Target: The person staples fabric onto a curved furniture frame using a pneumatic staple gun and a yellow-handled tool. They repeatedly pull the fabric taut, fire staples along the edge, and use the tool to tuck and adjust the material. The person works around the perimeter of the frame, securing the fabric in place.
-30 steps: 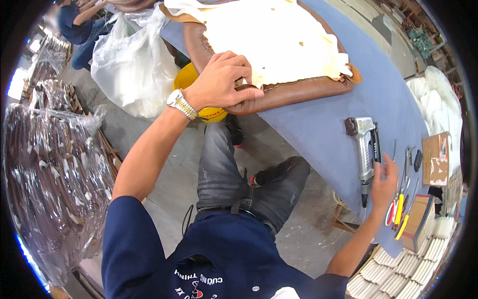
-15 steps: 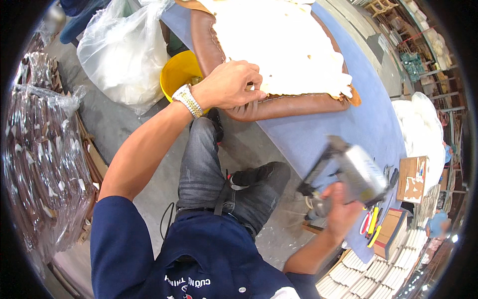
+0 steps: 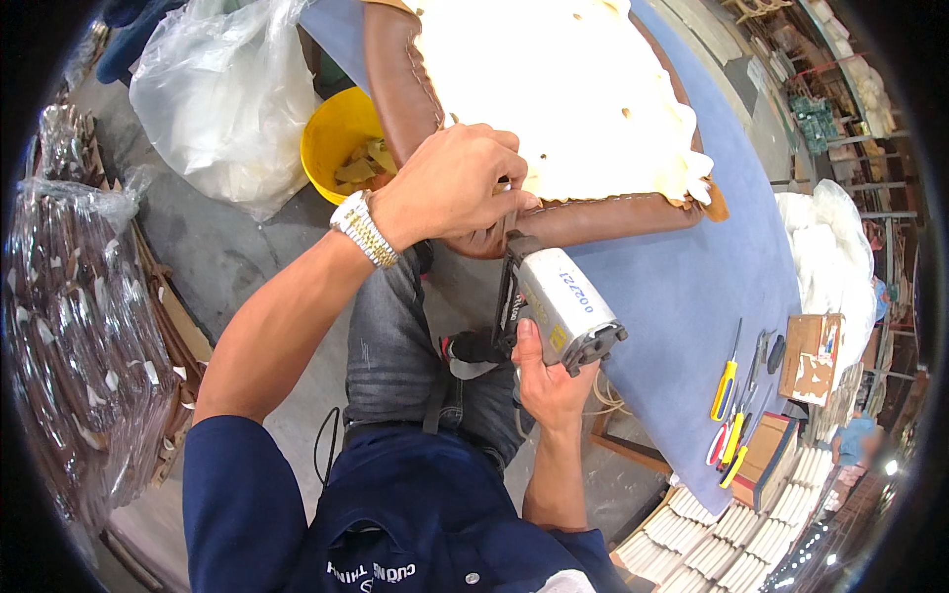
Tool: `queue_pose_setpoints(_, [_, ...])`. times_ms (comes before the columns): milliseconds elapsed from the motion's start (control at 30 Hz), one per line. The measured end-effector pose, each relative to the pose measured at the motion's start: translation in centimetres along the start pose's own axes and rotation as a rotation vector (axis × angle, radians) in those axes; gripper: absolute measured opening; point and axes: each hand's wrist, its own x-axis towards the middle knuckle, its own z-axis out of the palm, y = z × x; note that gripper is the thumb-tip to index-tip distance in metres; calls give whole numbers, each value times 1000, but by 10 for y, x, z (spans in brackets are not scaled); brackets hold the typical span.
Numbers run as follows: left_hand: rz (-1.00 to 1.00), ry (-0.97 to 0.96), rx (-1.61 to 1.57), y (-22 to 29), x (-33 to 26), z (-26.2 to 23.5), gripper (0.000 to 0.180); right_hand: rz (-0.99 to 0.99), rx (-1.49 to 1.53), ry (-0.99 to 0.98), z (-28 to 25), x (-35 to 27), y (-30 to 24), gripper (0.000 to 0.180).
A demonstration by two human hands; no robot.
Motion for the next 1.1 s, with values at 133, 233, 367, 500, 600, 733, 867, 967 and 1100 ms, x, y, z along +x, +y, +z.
queue_pose_setpoints(133, [-16,16,-12,3,-2,1,30,-30,-114,-13,2,4,-10,26])
queue_pose_setpoints(233, [5,43,-26,4,-3,2,28,-12,-193,-37,4,1,-19,27])
queue_pose_setpoints(367, [-4,59,-44,3,-8,7,26,-20,-304,-44,13,0,-35,28])
queue_pose_setpoints(500, [21,91,-15,0,-10,8,26,-141,-447,-47,17,4,-36,27])
queue_pose_setpoints(600, [25,77,-13,-3,-6,8,28,-69,-331,-131,7,6,-18,27])
queue_pose_setpoints(733, [159,18,62,-5,4,-10,32,-26,-128,-74,-5,-11,-17,36])
queue_pose_setpoints(867, [214,-57,194,-11,-1,-28,40,40,107,-33,-12,-36,-19,41])
queue_pose_setpoints(967, [169,-207,175,-12,3,-29,39,-62,169,-44,-11,-41,-10,43])
queue_pose_setpoints(1100, [112,-260,69,-13,2,-25,31,-24,224,-114,-5,-41,-4,45])
